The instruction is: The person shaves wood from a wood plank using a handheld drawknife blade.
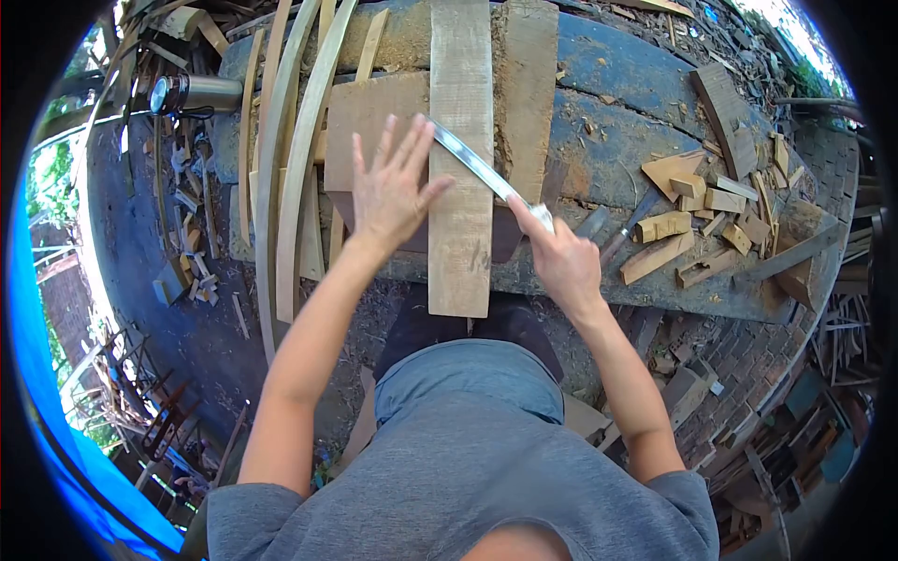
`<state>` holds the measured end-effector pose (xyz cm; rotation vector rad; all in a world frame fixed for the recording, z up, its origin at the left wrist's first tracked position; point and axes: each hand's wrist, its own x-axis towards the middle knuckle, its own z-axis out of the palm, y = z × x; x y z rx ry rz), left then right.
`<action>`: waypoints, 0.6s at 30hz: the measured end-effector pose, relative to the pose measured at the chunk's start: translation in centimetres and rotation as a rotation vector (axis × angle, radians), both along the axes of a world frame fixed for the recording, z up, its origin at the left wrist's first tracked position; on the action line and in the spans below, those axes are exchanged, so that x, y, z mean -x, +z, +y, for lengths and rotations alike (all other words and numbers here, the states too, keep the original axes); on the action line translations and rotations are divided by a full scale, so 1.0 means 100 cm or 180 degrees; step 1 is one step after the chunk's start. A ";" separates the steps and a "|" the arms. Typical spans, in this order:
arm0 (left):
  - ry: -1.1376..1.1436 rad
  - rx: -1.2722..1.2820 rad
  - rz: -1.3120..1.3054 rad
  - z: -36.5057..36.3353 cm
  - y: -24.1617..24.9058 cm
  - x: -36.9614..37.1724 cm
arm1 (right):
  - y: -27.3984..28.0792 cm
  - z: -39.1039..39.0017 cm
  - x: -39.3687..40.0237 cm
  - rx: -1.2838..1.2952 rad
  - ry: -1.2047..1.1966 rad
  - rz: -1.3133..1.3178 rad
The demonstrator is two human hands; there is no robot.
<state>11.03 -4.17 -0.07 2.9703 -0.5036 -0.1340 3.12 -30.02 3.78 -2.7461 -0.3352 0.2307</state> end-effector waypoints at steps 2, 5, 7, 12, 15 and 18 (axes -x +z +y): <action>0.0042 0.0103 0.0028 -0.003 -0.003 -0.003 | 0.004 -0.004 0.000 0.0104 -0.0006 0.0157; 0.0099 0.0256 -0.0100 0.000 -0.021 -0.035 | -0.015 0.003 -0.041 0.0095 -0.0019 -0.0152; 0.0158 0.0139 -0.0170 0.006 -0.020 -0.073 | -0.028 0.013 -0.063 -0.0021 -0.0081 -0.0205; -0.0009 0.0039 -0.0114 0.003 -0.008 -0.042 | -0.014 0.006 -0.032 -0.0106 -0.0130 -0.0134; -0.0076 0.0153 0.0126 -0.014 0.005 -0.010 | -0.002 -0.003 -0.005 -0.0139 -0.0189 0.0126; -0.0098 0.0007 -0.0065 -0.007 -0.010 -0.041 | -0.010 0.001 -0.029 -0.0053 -0.0249 0.0120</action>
